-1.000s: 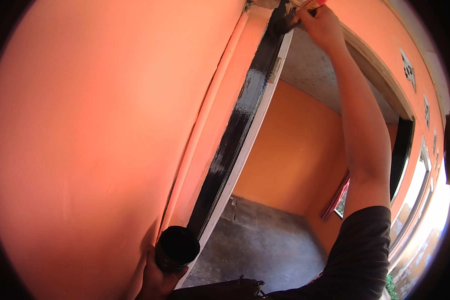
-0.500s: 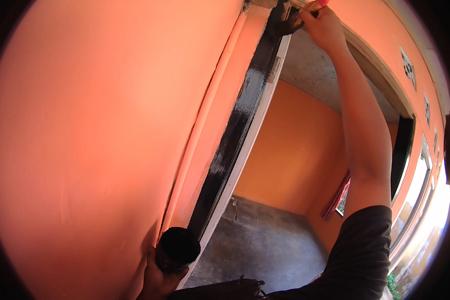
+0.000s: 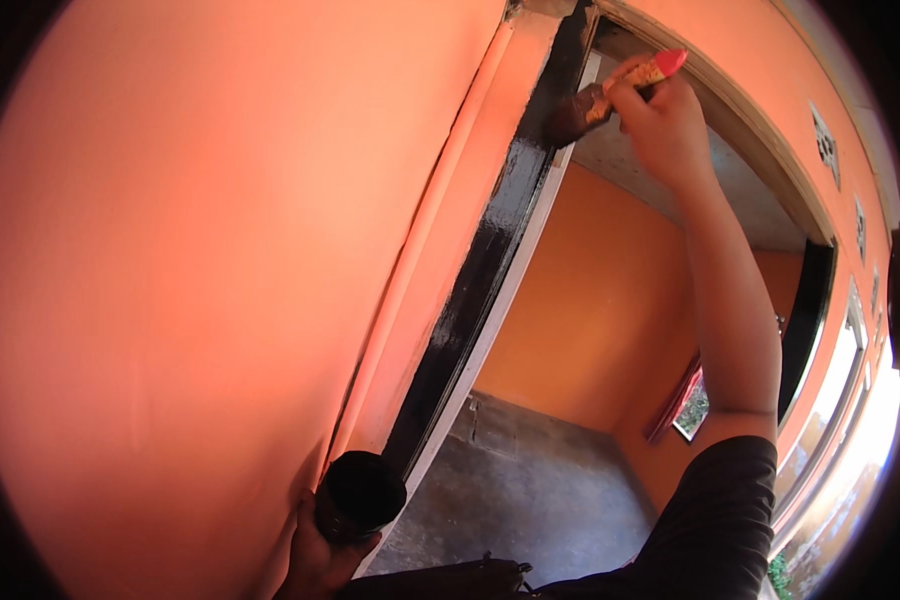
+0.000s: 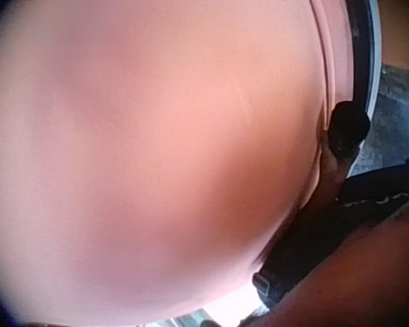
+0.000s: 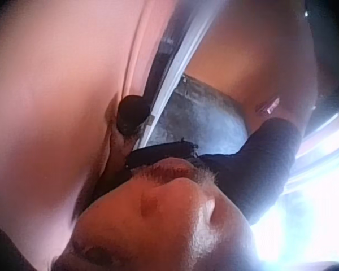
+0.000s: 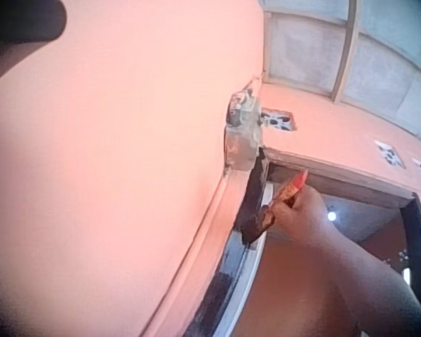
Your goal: The person paints the door frame black using a paintbrush and a small paint can. They repeatedly dip the brush into the can and apply paint to the vertical and horizontal sections of the frame around a white door.
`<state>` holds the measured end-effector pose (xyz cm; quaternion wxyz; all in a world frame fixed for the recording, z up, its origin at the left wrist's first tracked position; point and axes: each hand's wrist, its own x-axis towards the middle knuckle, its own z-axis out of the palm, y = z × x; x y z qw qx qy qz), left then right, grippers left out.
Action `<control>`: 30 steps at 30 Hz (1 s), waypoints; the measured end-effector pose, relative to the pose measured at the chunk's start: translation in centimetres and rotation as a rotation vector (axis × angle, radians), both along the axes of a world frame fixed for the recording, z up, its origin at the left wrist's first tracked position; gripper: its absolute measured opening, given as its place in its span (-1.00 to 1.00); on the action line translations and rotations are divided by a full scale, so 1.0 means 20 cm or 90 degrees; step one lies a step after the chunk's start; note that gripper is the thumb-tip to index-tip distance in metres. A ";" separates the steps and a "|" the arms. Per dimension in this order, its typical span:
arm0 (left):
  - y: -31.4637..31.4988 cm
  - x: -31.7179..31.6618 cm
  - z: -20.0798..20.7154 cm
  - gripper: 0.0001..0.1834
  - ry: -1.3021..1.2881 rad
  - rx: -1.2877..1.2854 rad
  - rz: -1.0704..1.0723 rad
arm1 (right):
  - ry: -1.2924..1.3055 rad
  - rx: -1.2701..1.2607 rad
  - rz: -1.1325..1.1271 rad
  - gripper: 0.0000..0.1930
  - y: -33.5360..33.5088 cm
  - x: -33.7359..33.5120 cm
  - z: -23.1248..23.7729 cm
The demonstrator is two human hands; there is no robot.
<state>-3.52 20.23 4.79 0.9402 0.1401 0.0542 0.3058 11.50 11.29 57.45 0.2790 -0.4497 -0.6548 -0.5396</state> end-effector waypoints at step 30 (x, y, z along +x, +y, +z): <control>0.01 0.03 -0.02 -0.22 0.038 0.029 -0.005 | -0.022 0.357 -0.017 -0.73 0.13 -0.01 0.44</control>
